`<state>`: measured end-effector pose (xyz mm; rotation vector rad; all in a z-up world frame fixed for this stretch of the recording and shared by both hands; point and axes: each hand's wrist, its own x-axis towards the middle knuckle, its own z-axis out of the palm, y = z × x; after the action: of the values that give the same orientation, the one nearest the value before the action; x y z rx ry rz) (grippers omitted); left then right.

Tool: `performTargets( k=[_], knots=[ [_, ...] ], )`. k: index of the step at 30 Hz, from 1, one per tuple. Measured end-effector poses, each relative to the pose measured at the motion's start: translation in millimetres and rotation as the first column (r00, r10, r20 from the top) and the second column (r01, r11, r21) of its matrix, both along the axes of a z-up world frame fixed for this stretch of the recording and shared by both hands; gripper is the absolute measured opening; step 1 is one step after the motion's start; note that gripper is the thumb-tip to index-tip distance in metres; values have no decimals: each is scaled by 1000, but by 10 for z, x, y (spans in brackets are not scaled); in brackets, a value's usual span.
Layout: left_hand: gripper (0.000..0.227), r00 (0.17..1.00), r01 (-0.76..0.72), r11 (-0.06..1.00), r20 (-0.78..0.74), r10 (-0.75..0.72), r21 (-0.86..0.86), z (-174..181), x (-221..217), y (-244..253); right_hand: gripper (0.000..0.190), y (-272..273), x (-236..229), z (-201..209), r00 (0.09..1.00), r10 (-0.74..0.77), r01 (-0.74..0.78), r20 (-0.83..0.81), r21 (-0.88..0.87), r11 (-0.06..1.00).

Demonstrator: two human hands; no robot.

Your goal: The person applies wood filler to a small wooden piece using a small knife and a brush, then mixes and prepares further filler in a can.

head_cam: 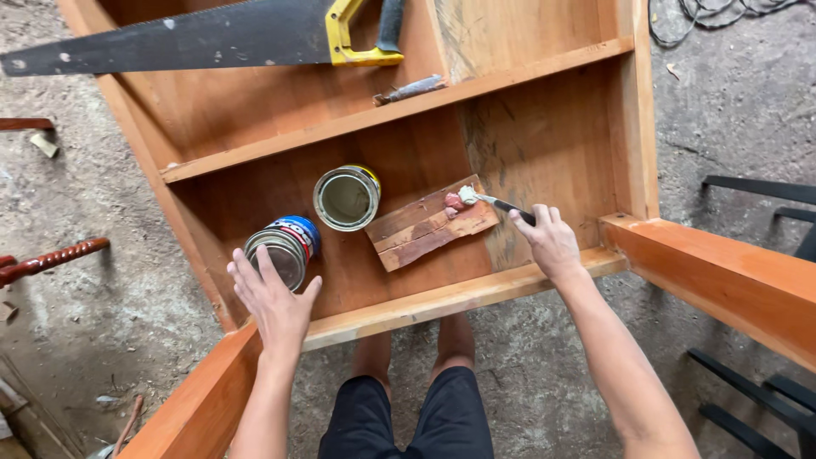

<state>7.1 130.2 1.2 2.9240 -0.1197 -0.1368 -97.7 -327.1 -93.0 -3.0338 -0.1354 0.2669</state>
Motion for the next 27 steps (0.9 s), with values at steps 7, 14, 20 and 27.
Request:
performTargets(
  k=[7,14,20,27],
  knots=[
    [106,977,-203,940,-119,176,-274,15,114,103,51,152,-83,384,993,-111,112,27,-36,993],
    [103,994,111,880,44,-103,-461,160,386,-571,35,309,-232,392,943,-327,319,62,106,942],
    [105,969,183,944,-112,-220,-275,-221,900,-1114,40,475,-221,450,894,-443,449,-71,103,888],
    [115,910,410,871,52,-412,-271,-486,267,-1136,34,577,-310,722,786,-618,562,22,391,729]
  ],
)
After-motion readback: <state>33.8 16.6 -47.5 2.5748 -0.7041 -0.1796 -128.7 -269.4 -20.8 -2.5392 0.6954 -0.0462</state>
